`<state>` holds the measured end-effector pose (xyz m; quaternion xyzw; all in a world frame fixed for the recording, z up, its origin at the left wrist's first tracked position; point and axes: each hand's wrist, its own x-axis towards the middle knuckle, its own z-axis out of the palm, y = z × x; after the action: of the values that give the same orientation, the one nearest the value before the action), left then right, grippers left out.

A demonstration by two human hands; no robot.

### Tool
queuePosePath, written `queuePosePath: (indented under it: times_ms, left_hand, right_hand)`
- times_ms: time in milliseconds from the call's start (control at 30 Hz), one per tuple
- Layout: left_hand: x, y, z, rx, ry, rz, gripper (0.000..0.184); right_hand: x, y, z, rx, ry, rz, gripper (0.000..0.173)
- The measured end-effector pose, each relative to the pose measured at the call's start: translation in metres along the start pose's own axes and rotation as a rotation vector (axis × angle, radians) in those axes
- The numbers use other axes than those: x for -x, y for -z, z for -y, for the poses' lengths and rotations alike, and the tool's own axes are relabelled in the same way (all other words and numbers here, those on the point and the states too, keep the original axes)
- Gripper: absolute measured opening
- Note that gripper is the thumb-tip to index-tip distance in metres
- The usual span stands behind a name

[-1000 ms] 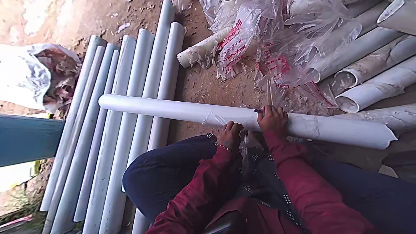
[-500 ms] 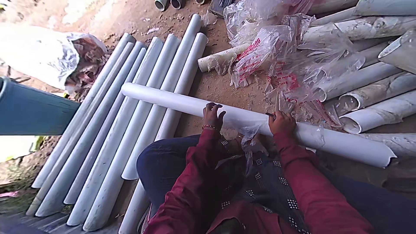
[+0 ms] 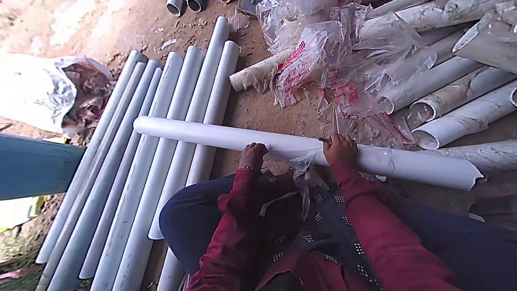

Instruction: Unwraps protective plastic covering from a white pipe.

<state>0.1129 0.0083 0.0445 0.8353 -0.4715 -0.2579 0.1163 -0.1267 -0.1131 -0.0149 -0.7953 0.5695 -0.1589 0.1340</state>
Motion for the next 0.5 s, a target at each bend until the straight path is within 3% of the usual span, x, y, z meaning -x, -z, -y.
queuePosePath:
  times_ms: [100,200,333,433,500]
  left_hand:
    - [-0.004,0.0,0.014,0.068,-0.132,-0.242,0.027]
    - [-0.019,-0.009,0.026,0.051,-0.227,-0.293,0.068]
    - [-0.022,-0.032,0.034,0.134,-0.335,-0.302,0.026]
    - [-0.006,-0.043,0.031,0.14,-0.275,-0.325,0.029]
    - [0.013,-0.036,0.018,0.091,-0.17,-0.221,0.029]
  right_hand:
    - [0.001,-0.003,-0.002,0.006,0.006,-0.023,0.024]
    - [0.002,-0.003,-0.002,0.001,0.011,-0.021,0.023]
    - [-0.002,-0.002,-0.002,-0.01,0.015,-0.018,0.023]
    - [-0.006,-0.003,-0.005,-0.006,0.01,-0.014,0.024]
    - [-0.01,-0.002,-0.005,-0.013,-0.012,0.018,0.025]
